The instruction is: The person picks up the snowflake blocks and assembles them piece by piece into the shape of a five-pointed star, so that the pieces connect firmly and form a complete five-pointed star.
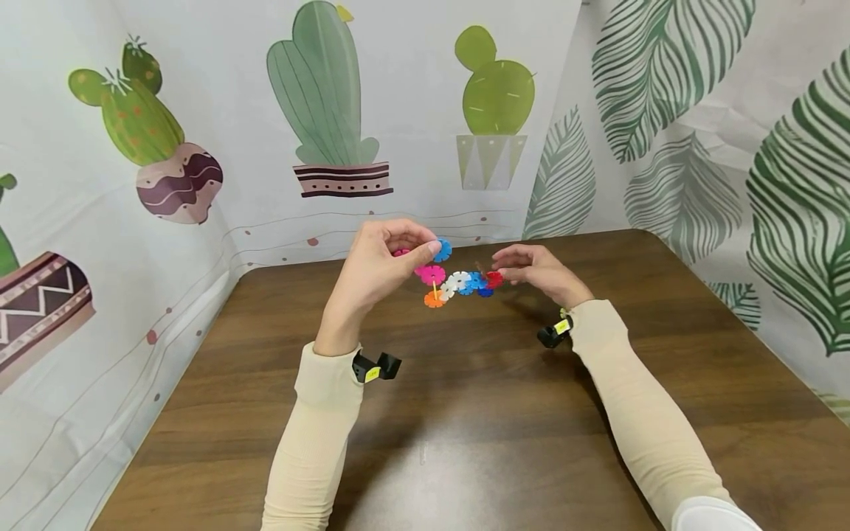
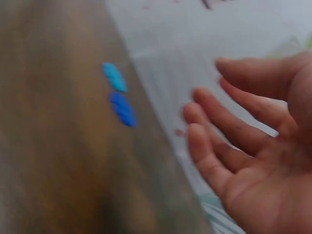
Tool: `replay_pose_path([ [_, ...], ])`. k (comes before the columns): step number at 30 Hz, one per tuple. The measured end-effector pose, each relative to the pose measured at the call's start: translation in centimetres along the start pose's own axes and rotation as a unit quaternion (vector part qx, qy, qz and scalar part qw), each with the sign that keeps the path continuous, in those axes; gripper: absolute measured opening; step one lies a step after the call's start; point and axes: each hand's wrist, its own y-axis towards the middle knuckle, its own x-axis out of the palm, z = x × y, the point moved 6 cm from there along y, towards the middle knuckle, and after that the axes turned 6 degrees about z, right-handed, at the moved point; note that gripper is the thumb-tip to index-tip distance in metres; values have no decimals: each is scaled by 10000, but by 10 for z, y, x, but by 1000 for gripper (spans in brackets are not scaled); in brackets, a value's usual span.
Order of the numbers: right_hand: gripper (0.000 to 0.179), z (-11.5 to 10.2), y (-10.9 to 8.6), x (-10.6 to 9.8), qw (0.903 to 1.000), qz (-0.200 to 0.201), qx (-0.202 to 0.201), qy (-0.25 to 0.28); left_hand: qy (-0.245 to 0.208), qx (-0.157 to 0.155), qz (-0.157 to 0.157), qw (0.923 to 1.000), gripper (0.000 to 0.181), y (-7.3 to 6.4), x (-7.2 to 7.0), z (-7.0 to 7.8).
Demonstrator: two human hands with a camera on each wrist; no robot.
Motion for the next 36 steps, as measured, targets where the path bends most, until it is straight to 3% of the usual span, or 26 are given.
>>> replay_pose_path([
  [5,42,5,-14,-36,9976,-650,-43,-229,15,6,-48,10000,8,0,2,1],
  [12,39,33,-41,-77,9874,-1565,-153,-171,-34,-88,-115,9999,8,-2,4,0],
  [15,38,42,-49,-86,9813,-1898,-310,38,-2,-137,-140,9998,9,-2,5,-1],
  [21,42,52,-57,-89,9594,-2747,-455,456,59,-158,-148,9997,8,-2,4,-2],
  [23,41,55,-56,-90,9621,-2671,-395,373,54,-141,-141,9998,8,-2,4,-2],
  [29,43,62,-48,-90,9846,-1726,87,-262,94,-113,-149,9998,8,-3,5,1],
  [36,50,68,-40,-79,9924,-993,446,-569,114,-96,-153,9998,6,-3,6,3],
])
